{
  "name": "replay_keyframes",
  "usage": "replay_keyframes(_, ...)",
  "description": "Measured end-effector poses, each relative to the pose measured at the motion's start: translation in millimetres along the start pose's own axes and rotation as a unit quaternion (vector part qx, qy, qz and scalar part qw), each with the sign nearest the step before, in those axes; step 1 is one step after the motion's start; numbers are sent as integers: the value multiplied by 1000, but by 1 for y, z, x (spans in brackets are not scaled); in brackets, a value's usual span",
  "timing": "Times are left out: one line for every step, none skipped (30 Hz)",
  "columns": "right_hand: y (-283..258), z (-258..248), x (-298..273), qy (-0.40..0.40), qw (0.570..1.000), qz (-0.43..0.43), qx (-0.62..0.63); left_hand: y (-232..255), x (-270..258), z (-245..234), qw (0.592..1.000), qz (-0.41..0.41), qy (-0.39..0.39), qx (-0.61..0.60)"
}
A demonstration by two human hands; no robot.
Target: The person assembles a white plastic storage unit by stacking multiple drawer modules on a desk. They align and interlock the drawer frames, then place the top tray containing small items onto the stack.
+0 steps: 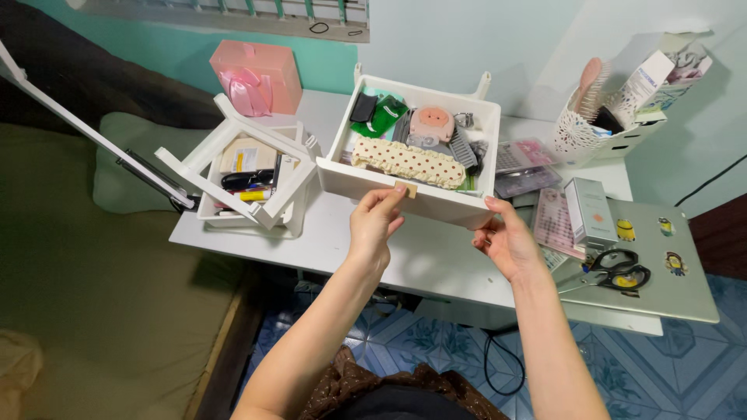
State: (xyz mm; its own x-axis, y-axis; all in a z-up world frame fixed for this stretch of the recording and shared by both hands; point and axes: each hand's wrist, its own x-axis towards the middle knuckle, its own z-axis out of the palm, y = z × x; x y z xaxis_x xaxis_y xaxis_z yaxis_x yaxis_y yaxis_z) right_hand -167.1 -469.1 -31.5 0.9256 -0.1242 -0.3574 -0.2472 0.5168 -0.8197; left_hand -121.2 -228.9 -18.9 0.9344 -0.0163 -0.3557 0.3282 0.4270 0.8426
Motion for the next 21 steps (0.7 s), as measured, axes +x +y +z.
replay_keyframes(2, -9, -2, 3, 1000, 4, -6, -9, -6, 2, 1000, -4, 5, 0)
replay_keyframes(3, -16, -3, 5, 1000, 7, -14, -17, -11, 4, 1000, -8, 9, -3)
replay_keyframes(4, -23, -3, 8, 1000, 9, -22, -25, -15, 4, 1000, -16, 18, -8)
replay_keyframes(4, -30, -2, 3, 999, 18, -28, -34, -20, 3, 999, -26, 28, -15)
replay_keyframes(5, -36, -2, -2, 999, 26, -33, -42, -24, 3, 998, -35, 38, -22)
replay_keyframes(8, -40, -2, -8, 999, 36, -39, -51, -28, 1, 998, -39, 43, -30)
replay_keyframes(12, -44, -3, -7, 998, 39, -39, -58, -31, 0, 997, -43, 48, -38)
replay_keyframes(15, -48, -3, -8, 998, 42, -39, -64, -32, -1, 996, -46, 53, -47)
replay_keyframes(16, -50, -2, -9, 998, 44, -39, -69, -32, -1, 996, -40, 53, -52)
replay_keyframes(17, -52, -1, -13, 998, 44, -41, -71, -31, -2, 996, -33, 52, -57)
replay_keyframes(17, -52, 1, -17, 998, 44, -42, -73, -30, -3, 996, -27, 52, -62)
replay_keyframes(18, -53, 2, -20, 998, 44, -44, -76, -30, -3, 996, -29, 55, -58)
replay_keyframes(19, -55, 2, -15, 998, 48, -40, -77, -27, -3, 996, -31, 58, -55)
replay_keyframes(17, -55, 5, -11, 998, 48, -35, -76, -24, -2, 997, -32, 58, -51)
replay_keyframes(16, -54, 8, -6, 998, 49, -30, -76, -21, 1, 997, -25, 61, -51)
replay_keyframes(15, -53, 11, -8, 999, 47, -23, -75, -17, 5, 997, -18, 61, -50)
replay_keyframes(14, -52, 14, -10, 999, 45, -17, -74, -14, 8, 997, -12, 62, -50)
replay_keyframes(14, -50, 17, -11, 999, 43, -9, -73, -9, 9, 997, -13, 66, -45)
replay_keyframes(14, -48, 20, -8, 999, 40, -9, -70, -4, 9, 997, -15, 71, -40)
replay_keyframes(15, -46, 22, -4, 999, 39, -9, -68, 1, 9, 996, -18, 75, -35)
replay_keyframes(17, -43, 25, 1, 999, 38, -8, -65, 8, 7, 997, -19, 72, -31)
